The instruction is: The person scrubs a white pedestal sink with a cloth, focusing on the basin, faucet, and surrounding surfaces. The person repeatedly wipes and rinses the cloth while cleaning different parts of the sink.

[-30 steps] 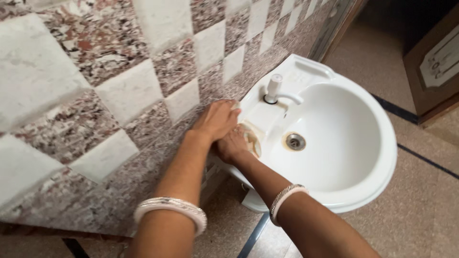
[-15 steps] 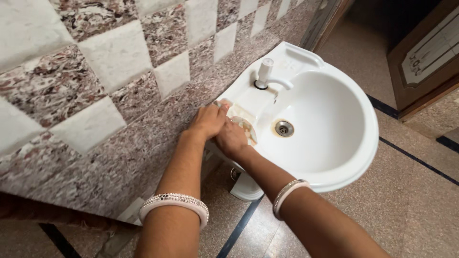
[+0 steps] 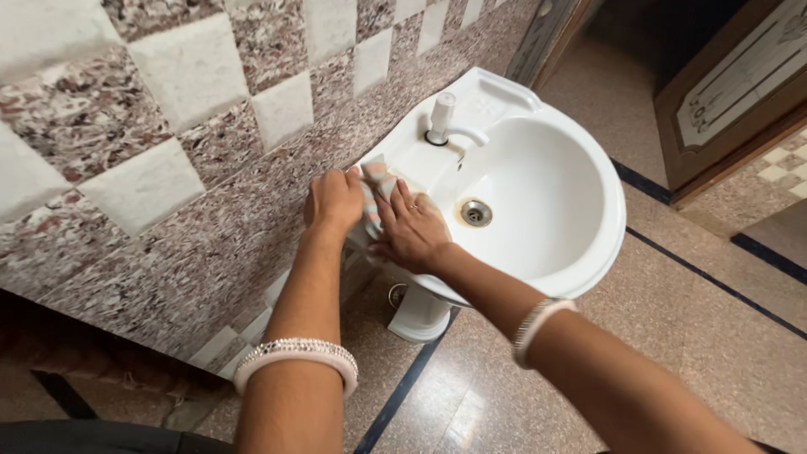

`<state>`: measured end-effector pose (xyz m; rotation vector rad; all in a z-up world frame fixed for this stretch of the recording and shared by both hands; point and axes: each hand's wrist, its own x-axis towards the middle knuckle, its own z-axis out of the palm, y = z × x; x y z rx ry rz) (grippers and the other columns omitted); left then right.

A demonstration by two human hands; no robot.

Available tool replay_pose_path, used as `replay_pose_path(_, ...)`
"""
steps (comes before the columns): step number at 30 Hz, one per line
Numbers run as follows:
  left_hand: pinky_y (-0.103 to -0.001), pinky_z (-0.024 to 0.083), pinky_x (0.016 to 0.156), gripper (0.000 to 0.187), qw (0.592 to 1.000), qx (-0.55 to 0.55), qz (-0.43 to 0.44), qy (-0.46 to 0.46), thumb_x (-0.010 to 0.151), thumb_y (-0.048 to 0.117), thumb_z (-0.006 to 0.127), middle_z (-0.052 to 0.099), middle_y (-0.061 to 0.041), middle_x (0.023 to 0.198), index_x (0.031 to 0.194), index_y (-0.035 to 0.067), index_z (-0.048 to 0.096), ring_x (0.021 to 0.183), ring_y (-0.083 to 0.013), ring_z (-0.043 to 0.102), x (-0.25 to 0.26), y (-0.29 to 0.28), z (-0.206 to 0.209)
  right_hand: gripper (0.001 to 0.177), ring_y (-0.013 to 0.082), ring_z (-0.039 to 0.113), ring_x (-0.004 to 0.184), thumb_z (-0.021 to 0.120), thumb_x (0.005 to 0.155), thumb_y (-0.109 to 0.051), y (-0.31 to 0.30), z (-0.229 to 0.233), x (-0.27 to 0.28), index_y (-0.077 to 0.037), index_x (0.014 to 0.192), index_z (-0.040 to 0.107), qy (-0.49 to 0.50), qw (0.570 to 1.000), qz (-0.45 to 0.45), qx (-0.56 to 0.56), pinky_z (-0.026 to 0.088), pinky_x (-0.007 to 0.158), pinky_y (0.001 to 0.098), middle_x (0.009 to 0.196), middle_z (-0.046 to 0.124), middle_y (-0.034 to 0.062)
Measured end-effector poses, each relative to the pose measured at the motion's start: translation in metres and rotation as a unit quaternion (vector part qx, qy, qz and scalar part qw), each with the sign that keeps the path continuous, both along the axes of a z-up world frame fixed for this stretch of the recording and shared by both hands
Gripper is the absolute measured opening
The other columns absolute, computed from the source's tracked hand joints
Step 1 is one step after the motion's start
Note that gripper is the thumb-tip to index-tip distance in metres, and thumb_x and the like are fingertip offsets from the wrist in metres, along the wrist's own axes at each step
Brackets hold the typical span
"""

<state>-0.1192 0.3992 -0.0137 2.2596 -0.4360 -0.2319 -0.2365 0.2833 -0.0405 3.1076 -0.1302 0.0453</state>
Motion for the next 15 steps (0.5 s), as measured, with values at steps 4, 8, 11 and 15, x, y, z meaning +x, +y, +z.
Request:
replay_pose_path(4,-0.053,0.053,0.095,0.037,0.996,0.050,-0.062,-0.035,0.101,0.034,0.053,0.068,-0.024,0.121,0.110,0.004,0.073,0.112,-0.0440,0.066,0.009,0.009,-0.033,0.089,0.0450,0.014,0.154,0.050,0.094,-0.057,0.000,-0.043,0.034,0.000,0.159,0.028,-0.040,0.999,0.016,0.008,0.024,0.120,0.0533,0.162,0.021,0.0334)
replay_pose_path(8,-0.051,0.052,0.098,0.029,0.987,0.092,-0.119,-0.057,0.095,0.019,0.059,0.064,-0.019,0.130,0.119,0.006,0.067,0.116,-0.0410,0.064,0.015,0.014,-0.049,0.070,0.0422,0.011,0.160,0.046,0.103,-0.037,0.009,-0.064,0.073,0.003,0.157,0.028,-0.068,0.989,0.043,-0.126,0.022,0.124,0.0533,0.167,0.022,0.0288)
replay_pose_path(11,-0.050,0.051,0.101,0.034,0.987,0.096,-0.116,-0.051,0.095,0.018,0.059,0.061,-0.019,0.133,0.128,0.007,0.061,0.120,-0.0406,0.062,0.023,0.015,-0.050,0.076,0.0429,0.008,0.155,0.047,0.097,-0.035,0.023,-0.060,0.086,0.003,0.159,0.025,-0.009,0.988,0.018,-0.152,0.019,0.123,0.0580,0.164,0.020,0.0293)
replay_pose_path(15,-0.049,0.050,0.103,0.060,0.983,0.134,-0.088,-0.085,0.086,0.018,0.068,0.052,-0.024,0.139,0.141,0.005,0.047,0.125,-0.0408,0.058,0.014,0.012,-0.054,0.079,0.0398,0.001,0.155,0.049,0.094,-0.038,0.036,-0.049,0.066,-0.002,0.159,0.023,0.055,0.970,0.032,-0.236,0.018,0.118,0.0638,0.168,0.012,0.0223)
